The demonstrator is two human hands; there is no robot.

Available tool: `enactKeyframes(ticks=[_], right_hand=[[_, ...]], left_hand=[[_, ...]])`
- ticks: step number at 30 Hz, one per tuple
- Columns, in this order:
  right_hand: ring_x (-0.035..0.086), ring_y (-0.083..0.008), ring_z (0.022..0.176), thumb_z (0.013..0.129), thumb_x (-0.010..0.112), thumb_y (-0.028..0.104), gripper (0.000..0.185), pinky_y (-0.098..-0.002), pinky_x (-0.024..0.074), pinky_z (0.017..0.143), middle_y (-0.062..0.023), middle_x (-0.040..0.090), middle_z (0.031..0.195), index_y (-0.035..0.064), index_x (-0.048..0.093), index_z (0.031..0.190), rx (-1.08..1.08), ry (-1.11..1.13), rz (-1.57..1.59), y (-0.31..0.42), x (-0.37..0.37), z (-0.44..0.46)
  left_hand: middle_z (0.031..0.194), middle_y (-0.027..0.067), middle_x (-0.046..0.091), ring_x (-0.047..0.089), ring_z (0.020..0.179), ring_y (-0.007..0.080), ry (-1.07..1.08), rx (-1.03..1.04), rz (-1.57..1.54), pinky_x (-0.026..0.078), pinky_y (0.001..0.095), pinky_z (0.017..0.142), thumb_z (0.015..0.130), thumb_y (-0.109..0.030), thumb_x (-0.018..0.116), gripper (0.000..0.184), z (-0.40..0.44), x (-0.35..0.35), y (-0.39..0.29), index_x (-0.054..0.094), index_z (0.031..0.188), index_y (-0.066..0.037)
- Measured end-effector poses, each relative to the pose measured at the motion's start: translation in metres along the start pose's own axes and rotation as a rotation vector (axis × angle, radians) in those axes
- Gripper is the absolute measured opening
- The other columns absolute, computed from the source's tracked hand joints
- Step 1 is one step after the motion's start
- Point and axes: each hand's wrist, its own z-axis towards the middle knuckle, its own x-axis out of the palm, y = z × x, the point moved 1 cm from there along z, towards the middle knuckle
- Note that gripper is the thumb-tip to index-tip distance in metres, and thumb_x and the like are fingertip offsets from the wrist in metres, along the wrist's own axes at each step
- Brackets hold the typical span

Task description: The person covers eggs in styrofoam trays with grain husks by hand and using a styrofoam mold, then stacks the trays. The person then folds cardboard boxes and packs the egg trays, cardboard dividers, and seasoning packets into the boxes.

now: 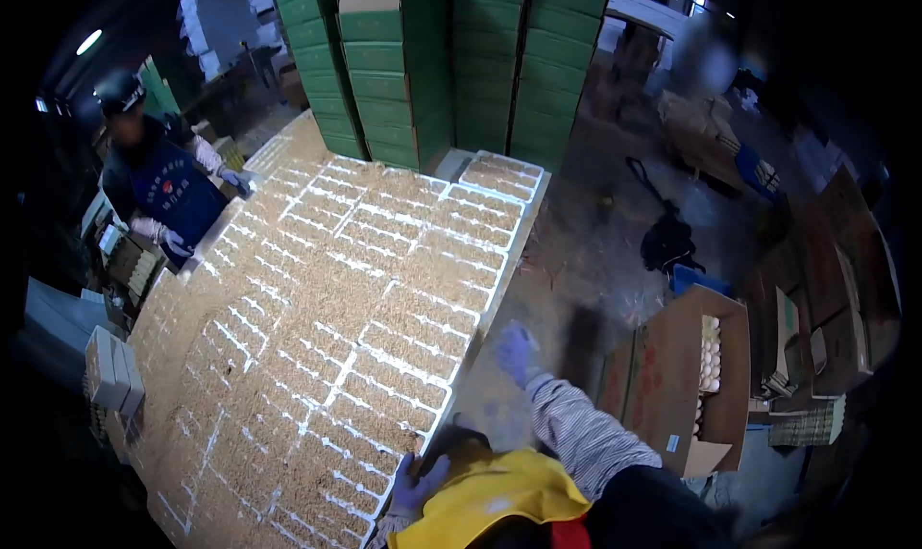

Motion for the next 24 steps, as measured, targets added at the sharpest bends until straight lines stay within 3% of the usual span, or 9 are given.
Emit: enactKeyframes(ticks=[3,7,9,11,14,17,18,22,24], right_hand=[[0.062,-0.0289,0.094,0.098,0.052,0.039,0.043,-0.0429,0.0533,0.079,-0.0113,0.056,0.118,0.0126,0.048,0.132,0.050,-0.006,-0.063,0.022,-0.039,0.043],[0.061,-0.0344,0.098,0.096,0.052,0.046,0.045,-0.0503,0.0522,0.081,-0.0123,0.055,0.119,0.0140,0.048,0.127,0.134,0.057,0.005,0.077,-0.086,0.130],[0.062,-0.0259,0.090,0.098,0.054,0.029,0.017,-0.0470,0.0520,0.077,-0.0029,0.060,0.097,0.0174,0.059,0.110,-0.009,0.162,-0.035,0.120,-0.073,0.187],[0.062,-0.0291,0.098,0.094,0.057,0.038,0.035,-0.0517,0.0490,0.085,-0.0067,0.060,0.108,0.0152,0.054,0.121,0.015,0.126,-0.002,0.151,-0.055,0.257],[0.061,-0.0339,0.109,0.088,0.062,0.053,0.065,-0.0587,0.0446,0.097,-0.0123,0.060,0.124,0.0121,0.048,0.137,0.316,-0.119,0.166,0.167,-0.032,0.365],[0.059,-0.0351,0.115,0.085,0.064,0.055,0.068,-0.0579,0.0438,0.101,-0.0116,0.059,0.130,0.0130,0.049,0.137,0.510,0.260,0.216,0.163,-0.011,0.405],[0.060,-0.0325,0.112,0.091,0.060,0.047,0.056,-0.0542,0.0469,0.098,-0.0098,0.059,0.129,0.0168,0.048,0.138,0.545,0.164,0.156,0.174,0.000,0.391],[0.062,-0.0259,0.103,0.099,0.052,0.029,0.038,-0.0449,0.0504,0.091,-0.0045,0.062,0.123,0.0231,0.051,0.137,0.727,0.404,0.187,0.160,-0.069,0.454],[0.060,-0.0255,0.107,0.096,0.056,0.030,0.037,-0.0432,0.0495,0.093,-0.0047,0.063,0.123,0.0203,0.056,0.132,0.667,0.372,-0.012,0.170,-0.066,0.445]], left_hand=[[0.103,0.0125,0.065,0.065,0.088,0.0198,-0.069,-0.235,-0.414,0.055,0.0286,0.079,0.099,-0.013,0.053,0.029,0.052,0.012,0.007,0.055,0.118,0.008],[0.110,0.0193,0.063,0.064,0.103,0.0217,-0.099,0.000,-0.133,0.056,0.0291,0.083,0.091,0.003,0.062,0.035,0.088,0.021,0.026,0.039,0.117,0.000],[0.116,0.0200,0.060,0.064,0.103,0.0217,-0.213,-0.068,-0.334,0.056,0.0292,0.083,0.090,0.004,0.063,0.036,0.096,0.025,0.024,0.038,0.116,0.001],[0.123,0.0245,0.054,0.057,0.110,0.0304,-0.269,-0.148,-0.664,0.049,0.0389,0.094,0.091,-0.019,0.060,0.044,0.105,0.034,0.033,0.041,0.122,0.006],[0.134,0.0288,0.046,0.046,0.122,0.0399,-0.188,-0.379,-1.677,0.038,0.0511,0.108,0.090,-0.045,0.061,0.071,0.126,0.050,0.050,0.041,0.130,0.010],[0.133,0.0210,0.050,0.046,0.122,0.0394,-0.478,0.031,-1.701,0.039,0.0542,0.103,0.086,-0.040,0.067,0.066,0.141,0.064,0.064,0.043,0.132,0.000],[0.132,0.0172,0.052,0.047,0.121,0.0392,-0.518,0.192,-1.739,0.042,0.0544,0.099,0.084,-0.038,0.070,0.063,0.144,0.071,0.068,0.045,0.132,-0.006],[0.129,0.0134,0.055,0.047,0.122,0.0381,-0.472,0.135,-1.521,0.041,0.0661,0.091,0.083,-0.041,0.070,0.052,0.144,0.090,0.063,0.054,0.125,-0.015],[0.138,0.0143,0.050,0.045,0.126,0.0396,-0.755,0.183,-1.362,0.035,0.0673,0.100,0.085,-0.038,0.067,0.056,0.148,0.096,0.048,0.050,0.132,-0.012]])
